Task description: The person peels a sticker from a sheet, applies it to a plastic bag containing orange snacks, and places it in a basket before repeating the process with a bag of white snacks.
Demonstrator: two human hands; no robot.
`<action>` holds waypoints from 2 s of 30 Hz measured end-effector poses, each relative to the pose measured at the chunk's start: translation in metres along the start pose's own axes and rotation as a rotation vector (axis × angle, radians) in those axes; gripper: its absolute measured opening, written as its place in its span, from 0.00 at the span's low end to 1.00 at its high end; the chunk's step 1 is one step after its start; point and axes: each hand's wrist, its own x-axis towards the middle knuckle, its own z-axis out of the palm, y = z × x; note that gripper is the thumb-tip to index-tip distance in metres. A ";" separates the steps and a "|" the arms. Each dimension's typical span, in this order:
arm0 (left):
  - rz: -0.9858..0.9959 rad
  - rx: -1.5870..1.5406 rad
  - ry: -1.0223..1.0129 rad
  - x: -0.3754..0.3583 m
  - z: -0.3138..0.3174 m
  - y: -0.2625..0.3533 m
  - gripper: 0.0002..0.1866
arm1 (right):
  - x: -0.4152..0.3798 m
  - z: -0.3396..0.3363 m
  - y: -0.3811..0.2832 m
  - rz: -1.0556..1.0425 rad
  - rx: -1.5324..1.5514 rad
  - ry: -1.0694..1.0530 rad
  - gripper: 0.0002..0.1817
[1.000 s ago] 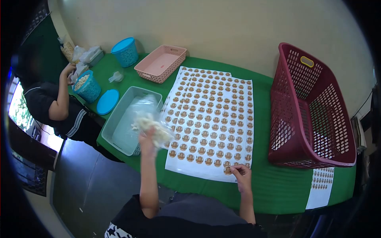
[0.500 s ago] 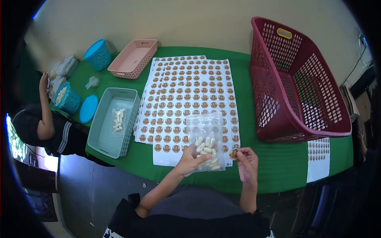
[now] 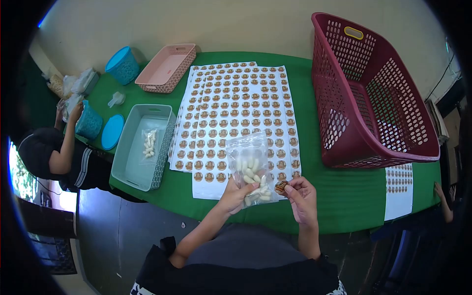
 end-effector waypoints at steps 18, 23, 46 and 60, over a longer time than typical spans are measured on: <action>0.069 0.338 0.016 -0.003 0.004 -0.004 0.34 | 0.001 0.010 0.003 0.018 -0.271 0.107 0.10; 0.131 0.420 -0.086 -0.007 0.012 0.001 0.37 | 0.005 0.013 0.012 -0.068 -0.377 0.094 0.14; 0.056 0.409 -0.024 -0.006 0.009 0.001 0.28 | 0.015 0.011 0.003 -0.238 -0.810 -0.085 0.17; 0.073 0.437 -0.020 -0.006 0.006 -0.003 0.24 | 0.016 0.010 0.003 -0.285 -0.909 -0.133 0.17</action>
